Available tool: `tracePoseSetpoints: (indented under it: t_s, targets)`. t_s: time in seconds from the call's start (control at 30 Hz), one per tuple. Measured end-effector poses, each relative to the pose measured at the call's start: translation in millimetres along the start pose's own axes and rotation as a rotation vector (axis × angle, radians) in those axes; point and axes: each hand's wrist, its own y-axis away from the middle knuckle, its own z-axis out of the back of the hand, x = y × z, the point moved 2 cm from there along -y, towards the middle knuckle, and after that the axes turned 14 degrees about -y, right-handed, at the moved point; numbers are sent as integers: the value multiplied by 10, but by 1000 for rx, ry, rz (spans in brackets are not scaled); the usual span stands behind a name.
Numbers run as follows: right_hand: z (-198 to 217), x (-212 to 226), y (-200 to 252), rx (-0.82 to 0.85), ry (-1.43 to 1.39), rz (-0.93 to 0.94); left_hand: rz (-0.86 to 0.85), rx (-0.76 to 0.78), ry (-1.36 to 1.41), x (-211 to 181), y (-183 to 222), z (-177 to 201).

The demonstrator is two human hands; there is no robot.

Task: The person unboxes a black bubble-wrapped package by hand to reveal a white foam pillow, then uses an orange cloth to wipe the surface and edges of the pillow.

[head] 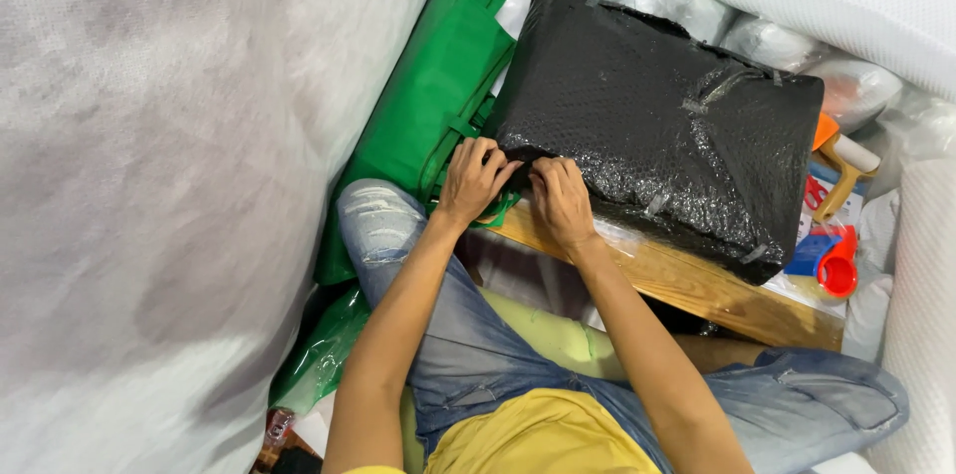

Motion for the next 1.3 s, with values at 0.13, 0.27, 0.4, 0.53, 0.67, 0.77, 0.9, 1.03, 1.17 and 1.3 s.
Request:
tracePoseSetpoints:
  t_s: [0.13, 0.27, 0.4, 0.53, 0.67, 0.77, 0.9, 1.03, 1.17, 1.3]
  targets:
    - [45, -91, 15, 51, -37, -97, -10, -11, -22, 12, -36, 3]
    - [120, -75, -27, 110, -106, -198, -11, 1, -13, 9, 12, -17]
    - [115, -69, -70, 79, -73, -188, -6, 16, 8, 1, 4, -5]
    - [79, -126, -41, 86, -41, -176, -16, 13, -1, -16, 25, 6]
    - [79, -165, -86, 95, 58, -84, -4, 13, 13, -3, 2, -3]
    - [92, -145, -107, 70, 105, -21, -4, 12, 9, -6, -15, 23]
    - [87, -133, -116, 2, 120, 31, -8, -2, 0, -4, -7, -6]
    - [136, -59, -196, -31, 138, 12, -1, 4, 7, -9, -15, 14]
    - [205, -123, -211, -36, 94, -265, 8, -3, 12, -10, -14, 3]
    - [280, -238, -300, 106, -112, -641, 16, -3, 27, -9, -4, -10]
